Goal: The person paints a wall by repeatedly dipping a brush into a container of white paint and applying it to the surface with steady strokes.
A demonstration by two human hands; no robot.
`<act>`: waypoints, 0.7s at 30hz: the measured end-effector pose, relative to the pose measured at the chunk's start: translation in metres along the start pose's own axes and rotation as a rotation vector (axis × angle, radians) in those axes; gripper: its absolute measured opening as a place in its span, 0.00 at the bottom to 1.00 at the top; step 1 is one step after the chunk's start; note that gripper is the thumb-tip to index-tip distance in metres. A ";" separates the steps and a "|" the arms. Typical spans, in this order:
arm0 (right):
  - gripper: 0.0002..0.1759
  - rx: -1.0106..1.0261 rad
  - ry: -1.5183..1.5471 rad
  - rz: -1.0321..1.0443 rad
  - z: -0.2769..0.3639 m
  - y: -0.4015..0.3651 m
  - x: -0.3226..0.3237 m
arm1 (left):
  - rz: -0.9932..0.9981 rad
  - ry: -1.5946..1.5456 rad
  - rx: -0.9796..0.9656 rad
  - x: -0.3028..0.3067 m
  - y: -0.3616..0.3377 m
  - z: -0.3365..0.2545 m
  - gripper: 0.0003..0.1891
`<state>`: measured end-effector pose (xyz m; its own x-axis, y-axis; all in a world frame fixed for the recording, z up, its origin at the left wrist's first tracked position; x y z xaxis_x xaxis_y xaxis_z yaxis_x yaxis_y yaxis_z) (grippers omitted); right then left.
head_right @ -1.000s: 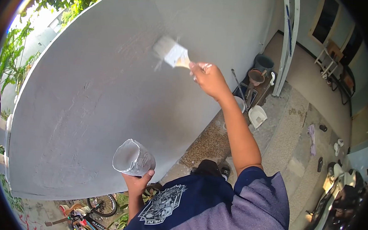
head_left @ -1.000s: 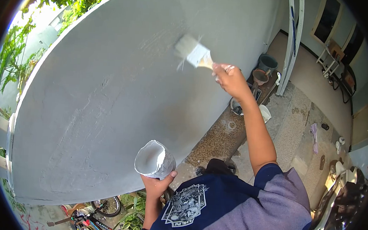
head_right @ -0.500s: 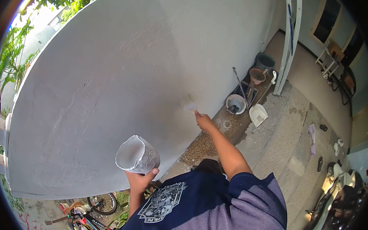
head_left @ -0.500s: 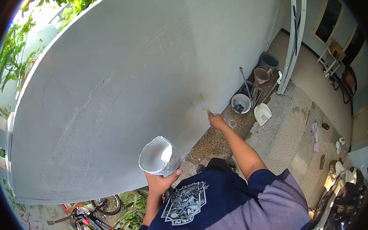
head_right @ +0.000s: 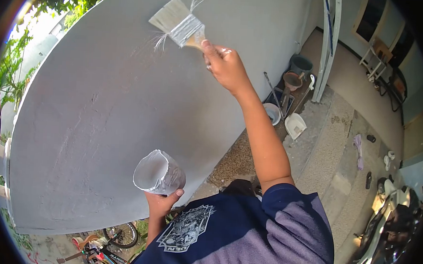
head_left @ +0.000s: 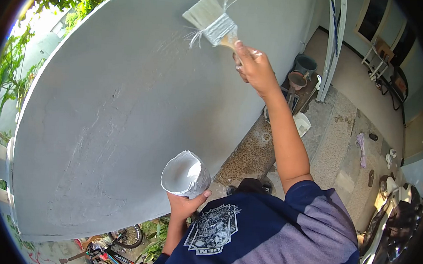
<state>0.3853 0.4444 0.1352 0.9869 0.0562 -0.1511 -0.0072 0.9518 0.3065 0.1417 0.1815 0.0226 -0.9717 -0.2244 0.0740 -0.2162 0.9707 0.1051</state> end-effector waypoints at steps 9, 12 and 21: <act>0.31 -0.196 -0.210 -0.043 -0.328 -0.078 0.014 | -0.055 0.021 -0.109 0.010 0.002 -0.009 0.45; 0.34 -0.462 -0.626 -0.025 -0.403 -0.132 0.071 | -0.059 0.002 -0.005 0.015 -0.001 0.005 0.46; 0.27 -0.637 -0.837 0.341 -0.244 -0.030 0.033 | -0.020 0.031 -0.034 0.006 -0.002 0.000 0.46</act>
<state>0.3789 0.4915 -0.1083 0.7131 0.3520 0.6062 -0.1436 0.9198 -0.3652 0.1367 0.1781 0.0233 -0.9638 -0.2465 0.1020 -0.2314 0.9627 0.1400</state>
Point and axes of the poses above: each hand's wrist, its own y-axis towards the middle knuckle, its own x-axis out of the back of the hand, z = x × y, the point moved 10 cm from there along y, towards the middle knuckle, and after that the axes turned 4 degrees about -z, right-handed, at the moved point
